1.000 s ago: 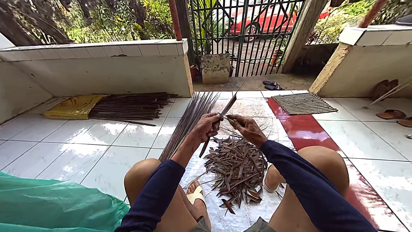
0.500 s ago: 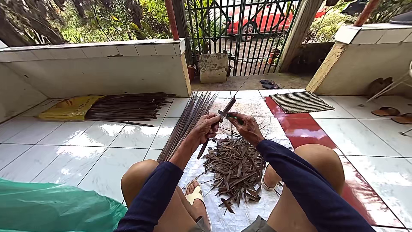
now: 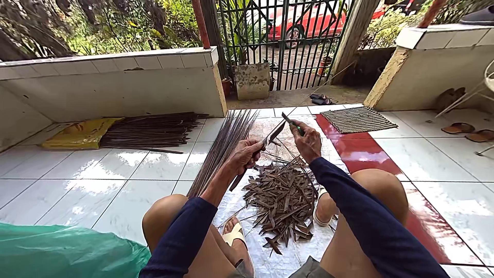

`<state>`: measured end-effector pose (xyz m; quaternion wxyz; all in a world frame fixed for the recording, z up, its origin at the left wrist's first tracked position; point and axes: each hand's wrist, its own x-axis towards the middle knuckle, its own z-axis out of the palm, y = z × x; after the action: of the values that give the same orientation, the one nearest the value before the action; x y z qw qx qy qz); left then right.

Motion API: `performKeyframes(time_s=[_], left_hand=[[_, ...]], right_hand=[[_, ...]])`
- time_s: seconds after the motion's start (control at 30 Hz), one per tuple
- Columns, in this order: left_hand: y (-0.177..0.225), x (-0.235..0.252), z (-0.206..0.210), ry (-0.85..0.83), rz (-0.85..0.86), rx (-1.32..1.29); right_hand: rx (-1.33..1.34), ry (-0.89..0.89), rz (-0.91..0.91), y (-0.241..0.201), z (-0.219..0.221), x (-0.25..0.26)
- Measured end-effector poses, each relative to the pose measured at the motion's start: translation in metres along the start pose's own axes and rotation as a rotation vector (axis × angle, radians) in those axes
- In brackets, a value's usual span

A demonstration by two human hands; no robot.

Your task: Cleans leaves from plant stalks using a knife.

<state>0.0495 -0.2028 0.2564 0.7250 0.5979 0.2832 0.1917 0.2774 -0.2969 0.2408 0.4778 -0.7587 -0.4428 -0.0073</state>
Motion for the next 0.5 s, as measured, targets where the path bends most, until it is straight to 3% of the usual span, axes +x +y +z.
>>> performKeyframes(time_s=[0.13,0.23,0.37,0.5], left_hand=[[0.000,0.003,-0.005,0.017,-0.029,-0.026],[0.003,0.005,-0.006,-0.037,-0.058,-0.105],[0.004,0.007,-0.004,-0.161,-0.084,-0.202],[0.002,0.005,-0.004,-0.344,-0.092,-0.276]], right_hand=[[0.090,-0.003,-0.006,0.007,-0.010,0.004],[0.225,-0.199,-0.112,0.000,-0.005,-0.011],[0.326,-0.405,-0.192,-0.006,0.004,-0.024],[0.358,-0.439,-0.209,-0.005,0.007,-0.024]])
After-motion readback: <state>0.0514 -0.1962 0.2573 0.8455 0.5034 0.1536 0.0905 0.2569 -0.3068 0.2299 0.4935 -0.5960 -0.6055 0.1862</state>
